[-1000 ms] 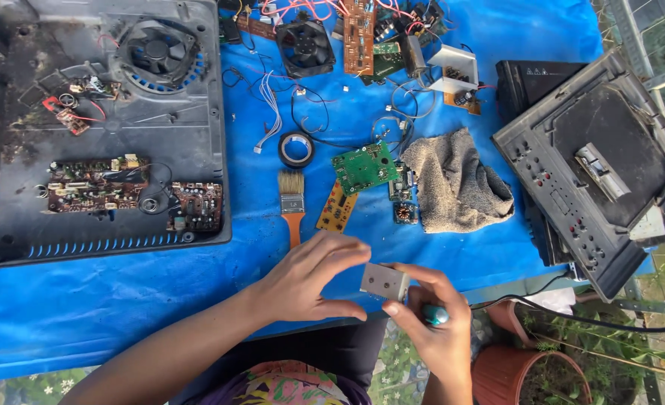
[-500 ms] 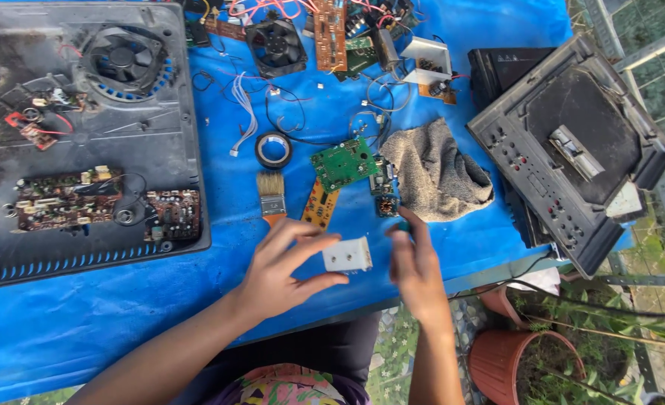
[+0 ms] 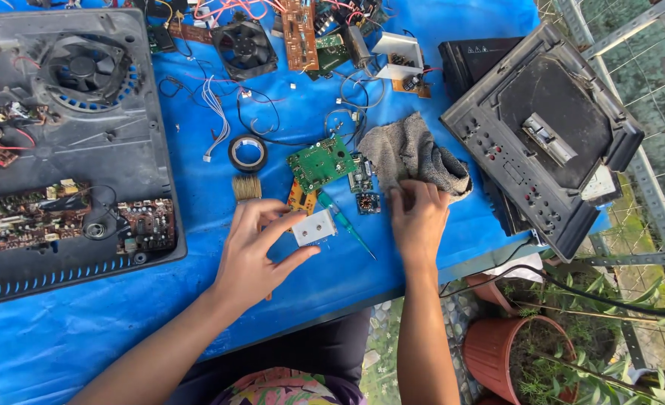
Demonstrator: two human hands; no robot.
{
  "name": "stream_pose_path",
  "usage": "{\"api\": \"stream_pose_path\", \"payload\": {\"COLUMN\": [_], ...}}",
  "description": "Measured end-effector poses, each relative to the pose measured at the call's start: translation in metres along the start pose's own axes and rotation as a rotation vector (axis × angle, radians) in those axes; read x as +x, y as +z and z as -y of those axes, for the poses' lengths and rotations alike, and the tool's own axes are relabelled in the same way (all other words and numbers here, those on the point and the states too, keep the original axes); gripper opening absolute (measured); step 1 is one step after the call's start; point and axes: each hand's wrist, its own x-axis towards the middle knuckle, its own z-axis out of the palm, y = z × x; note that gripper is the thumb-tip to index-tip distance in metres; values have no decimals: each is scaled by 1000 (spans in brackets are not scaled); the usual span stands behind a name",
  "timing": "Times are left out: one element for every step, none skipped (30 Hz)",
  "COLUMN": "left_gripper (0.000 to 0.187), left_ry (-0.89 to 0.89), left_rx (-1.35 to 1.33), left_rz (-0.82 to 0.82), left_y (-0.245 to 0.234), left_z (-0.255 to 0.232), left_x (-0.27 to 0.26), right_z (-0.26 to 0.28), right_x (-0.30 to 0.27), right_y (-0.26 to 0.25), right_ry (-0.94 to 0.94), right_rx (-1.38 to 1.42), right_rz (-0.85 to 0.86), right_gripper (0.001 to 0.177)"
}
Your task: The person cleans a small silver electronic component using a brush and a cloth on a blue tarp. They then use a screwdriver to unscrew and disassemble the component, removing a small screw and separating the parts.
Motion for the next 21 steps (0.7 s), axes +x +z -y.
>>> {"api": "stream_pose_path", "payload": {"left_gripper": [38,38,37,36,36,34,32,32,31,29,29,29,30,30,32,34,34,34,34,34,33], "left_ry": [19,14,25,37,30,30,36,33,46,59,57,58,59,58,71,83,84,91,96,94,96], "left_rx": [45,46,105,164,161,215,269,267,287,306,306,311,316,315,324,334,333,330,328,328,321], "left_rz": [16,16,93,170,173,234,297,301,328,355,356,401,444,444,458,471,474,474,473,474,478], "left_y": [0,-1,-2,-2,0,3,5,7,8,10,10,11,11,12,12,12,13,13,13,12,11], "left_z": [-2,-4,-4,-4,-4,-4,-3,-3,-3,-2,-1,0,2,5,7,9,10,11,12,10,8], "left_x": [2,0,-1,-1,-4,-7,-9,-11,-12,-13,-15,-17,-18,-19,-20,-22,-23,-23,-24,-22,-20], "right_z": [-9,-6,-3,0,9,18,28,34,41,48,62,77,92,99,108,116,118,121,123,122,121], "right_x": [0,-2,-1,0,-1,-1,-2,-7,-12,-17,-18,-20,-20,-20,-21,-23,-21,-19,-17,-17,-17], "right_y": [6,-8,-20,-32,-41,-49,-57,-64,-71,-77,-80,-82,-84,-82,-80,-78,-77,-77,-76,-75,-74], "right_ry": [-8,-8,64,137,139,71,4,8,23,37,39,31,22,22,-15,-51,-48,-66,-86,-84,-93], "right_rx": [-22,-21,74,170,167,339,510,508,587,663,663,633,600,599,621,643,643,599,556,557,505], "right_rz": [-23,-18,-143,-267,-260,-302,-347,-345,-200,-53,-51,118,286,287,404,521,520,534,549,550,565], "right_gripper": [13,13,10,7,7,9,18,18,15,13,13,8,7,7,5,11,11,9,8,8,6]}}
